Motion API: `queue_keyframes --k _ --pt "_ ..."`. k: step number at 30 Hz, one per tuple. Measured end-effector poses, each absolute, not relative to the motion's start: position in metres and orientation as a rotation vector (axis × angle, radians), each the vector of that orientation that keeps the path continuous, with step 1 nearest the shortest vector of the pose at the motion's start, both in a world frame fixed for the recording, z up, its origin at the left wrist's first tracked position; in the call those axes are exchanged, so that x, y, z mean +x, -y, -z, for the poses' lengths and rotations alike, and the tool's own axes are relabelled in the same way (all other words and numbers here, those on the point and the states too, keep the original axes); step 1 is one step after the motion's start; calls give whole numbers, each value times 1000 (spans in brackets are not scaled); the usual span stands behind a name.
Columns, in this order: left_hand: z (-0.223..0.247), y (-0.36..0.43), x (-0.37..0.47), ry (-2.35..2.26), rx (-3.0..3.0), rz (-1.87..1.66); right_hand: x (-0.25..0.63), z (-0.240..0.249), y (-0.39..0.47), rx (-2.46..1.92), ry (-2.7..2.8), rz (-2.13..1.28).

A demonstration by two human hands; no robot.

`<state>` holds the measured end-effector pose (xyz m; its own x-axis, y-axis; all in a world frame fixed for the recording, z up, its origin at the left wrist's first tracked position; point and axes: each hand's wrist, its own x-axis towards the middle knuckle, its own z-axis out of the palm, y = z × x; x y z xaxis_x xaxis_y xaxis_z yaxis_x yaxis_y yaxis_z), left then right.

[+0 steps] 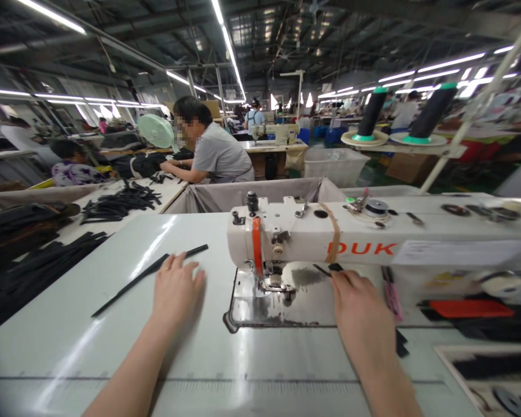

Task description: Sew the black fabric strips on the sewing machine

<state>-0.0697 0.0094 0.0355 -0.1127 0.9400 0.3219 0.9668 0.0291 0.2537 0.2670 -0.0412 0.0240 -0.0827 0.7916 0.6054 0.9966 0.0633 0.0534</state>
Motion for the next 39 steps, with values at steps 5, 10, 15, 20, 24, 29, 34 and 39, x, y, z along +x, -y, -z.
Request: queue_keyframes --k 5,10,15,20,24,29,34,39 --pt "-36 20 -1 2149 -3349 1535 217 -38 67 -1223 2220 426" --pt "-31 20 0 2185 -3439 2306 196 -47 74 -1160 2180 -129" --pt "-30 2 -26 2368 -3403 1858 196 -46 57 -800 2458 -105" --pt "-17 5 -8 2224 -2800 1410 179 -22 56 -783 2525 292" --pt "-11 13 -2 1879 -2748 1007 171 -6 58 -927 2520 398" --pt "-6 13 -3 1620 -2877 1003 169 -2 56 -905 2499 445" --pt "-2 9 0 1623 -2841 1028 172 4 52 -935 2446 472" --pt "-3 10 2 1620 -2833 935 173 7 51 -928 2452 486"
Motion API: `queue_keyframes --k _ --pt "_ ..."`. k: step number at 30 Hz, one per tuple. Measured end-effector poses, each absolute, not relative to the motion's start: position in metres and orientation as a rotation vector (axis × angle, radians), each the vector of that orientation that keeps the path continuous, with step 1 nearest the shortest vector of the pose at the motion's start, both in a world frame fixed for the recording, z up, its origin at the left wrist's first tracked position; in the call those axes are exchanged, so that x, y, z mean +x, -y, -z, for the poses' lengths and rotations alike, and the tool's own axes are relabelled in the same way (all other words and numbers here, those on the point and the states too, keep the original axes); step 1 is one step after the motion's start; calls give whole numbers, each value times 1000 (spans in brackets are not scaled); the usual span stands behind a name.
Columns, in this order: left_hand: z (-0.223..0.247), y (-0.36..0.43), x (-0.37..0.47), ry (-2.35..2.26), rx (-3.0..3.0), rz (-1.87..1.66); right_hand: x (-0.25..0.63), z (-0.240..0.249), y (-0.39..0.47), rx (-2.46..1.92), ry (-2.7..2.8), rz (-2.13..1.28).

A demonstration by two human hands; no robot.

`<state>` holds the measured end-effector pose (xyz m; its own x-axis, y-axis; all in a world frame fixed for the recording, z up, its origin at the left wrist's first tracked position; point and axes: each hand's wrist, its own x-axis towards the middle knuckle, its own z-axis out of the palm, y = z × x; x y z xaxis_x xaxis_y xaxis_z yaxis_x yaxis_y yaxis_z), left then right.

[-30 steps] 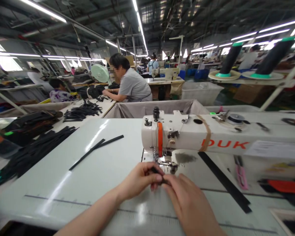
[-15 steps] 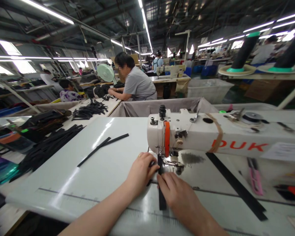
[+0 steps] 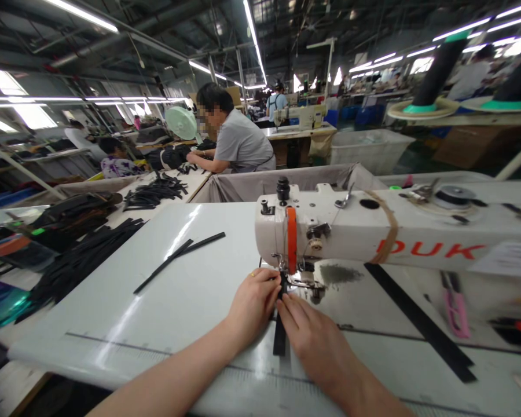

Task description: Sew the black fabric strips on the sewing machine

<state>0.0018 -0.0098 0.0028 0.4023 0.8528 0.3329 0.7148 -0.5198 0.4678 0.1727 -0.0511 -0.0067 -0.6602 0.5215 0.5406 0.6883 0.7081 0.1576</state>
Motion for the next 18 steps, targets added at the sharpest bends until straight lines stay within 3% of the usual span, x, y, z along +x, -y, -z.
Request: queue_keyframes --k 18 --pt "-4 7 6 -1402 2529 -681 170 4 50 -985 2443 432"
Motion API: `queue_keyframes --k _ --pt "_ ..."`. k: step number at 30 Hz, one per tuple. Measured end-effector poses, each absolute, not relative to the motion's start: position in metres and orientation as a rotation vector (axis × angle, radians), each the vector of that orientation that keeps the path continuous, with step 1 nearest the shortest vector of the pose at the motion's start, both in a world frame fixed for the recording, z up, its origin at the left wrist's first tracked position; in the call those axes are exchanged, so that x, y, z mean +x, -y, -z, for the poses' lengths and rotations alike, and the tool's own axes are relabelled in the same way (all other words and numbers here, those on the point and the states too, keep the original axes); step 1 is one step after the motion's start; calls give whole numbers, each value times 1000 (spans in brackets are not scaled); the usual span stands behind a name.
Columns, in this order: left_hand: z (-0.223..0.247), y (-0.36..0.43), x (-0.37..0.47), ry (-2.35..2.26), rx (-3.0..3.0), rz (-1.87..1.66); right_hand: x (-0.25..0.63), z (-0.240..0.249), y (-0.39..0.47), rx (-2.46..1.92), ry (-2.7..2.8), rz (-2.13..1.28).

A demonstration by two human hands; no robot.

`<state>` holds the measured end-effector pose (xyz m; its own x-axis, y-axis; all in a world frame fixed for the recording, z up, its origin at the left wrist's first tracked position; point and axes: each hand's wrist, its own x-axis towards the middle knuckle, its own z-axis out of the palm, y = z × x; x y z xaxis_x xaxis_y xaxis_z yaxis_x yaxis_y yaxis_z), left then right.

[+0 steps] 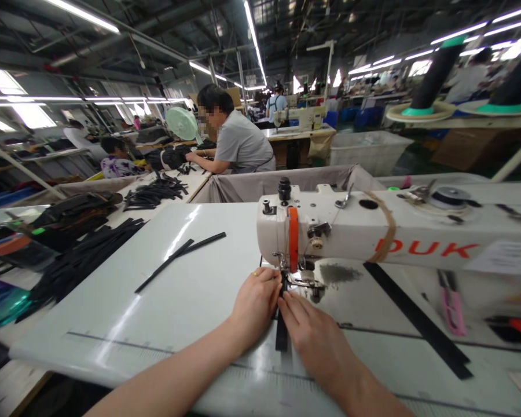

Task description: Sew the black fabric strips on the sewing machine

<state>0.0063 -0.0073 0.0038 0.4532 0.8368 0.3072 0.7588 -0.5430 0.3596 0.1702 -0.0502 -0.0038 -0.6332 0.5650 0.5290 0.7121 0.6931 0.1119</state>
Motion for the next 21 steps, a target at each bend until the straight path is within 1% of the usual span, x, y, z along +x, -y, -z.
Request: queue_keyframes --k 3,14,21 --pt "-5 6 7 -1446 2517 -657 170 3 49 -1007 2428 408" --pt "-4 9 4 -1352 2424 -798 174 -3 42 -1054 2390 187" --pt "-3 9 4 -1345 2391 -833 184 -4 46 -943 2316 -94"
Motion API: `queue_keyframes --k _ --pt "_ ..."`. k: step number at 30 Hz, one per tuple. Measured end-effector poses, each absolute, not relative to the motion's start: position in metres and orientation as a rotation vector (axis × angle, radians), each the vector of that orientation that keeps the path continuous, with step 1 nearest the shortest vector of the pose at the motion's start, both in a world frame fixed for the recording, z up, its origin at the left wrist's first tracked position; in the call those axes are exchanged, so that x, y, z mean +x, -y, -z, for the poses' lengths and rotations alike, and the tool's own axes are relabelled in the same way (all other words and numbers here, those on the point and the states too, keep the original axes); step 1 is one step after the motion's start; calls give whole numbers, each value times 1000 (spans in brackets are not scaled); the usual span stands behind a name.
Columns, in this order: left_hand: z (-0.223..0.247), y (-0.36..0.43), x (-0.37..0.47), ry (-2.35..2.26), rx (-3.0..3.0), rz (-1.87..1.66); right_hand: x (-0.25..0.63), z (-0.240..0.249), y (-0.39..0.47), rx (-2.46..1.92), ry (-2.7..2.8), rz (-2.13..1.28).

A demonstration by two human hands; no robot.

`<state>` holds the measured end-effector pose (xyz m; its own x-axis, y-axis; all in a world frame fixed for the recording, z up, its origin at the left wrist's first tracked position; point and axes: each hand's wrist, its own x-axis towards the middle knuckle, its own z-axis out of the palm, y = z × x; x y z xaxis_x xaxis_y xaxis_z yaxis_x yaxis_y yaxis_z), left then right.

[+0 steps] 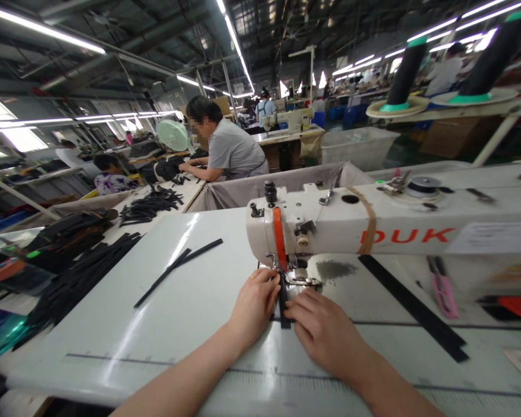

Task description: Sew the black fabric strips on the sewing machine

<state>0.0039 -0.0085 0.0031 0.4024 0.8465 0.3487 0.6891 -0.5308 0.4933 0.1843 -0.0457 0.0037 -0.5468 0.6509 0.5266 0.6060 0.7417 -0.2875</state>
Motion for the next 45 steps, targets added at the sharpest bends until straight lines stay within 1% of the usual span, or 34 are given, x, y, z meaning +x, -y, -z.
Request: queue_keyframes --k 11,19,45 --pt "-5 11 3 -1334 2423 -792 189 1 37 -1027 2338 -74" --pt "-3 11 6 -1353 2447 -780 185 6 29 -1170 2394 73" --pt "-1 10 13 -1456 2594 -656 184 10 29 -1196 2373 4"
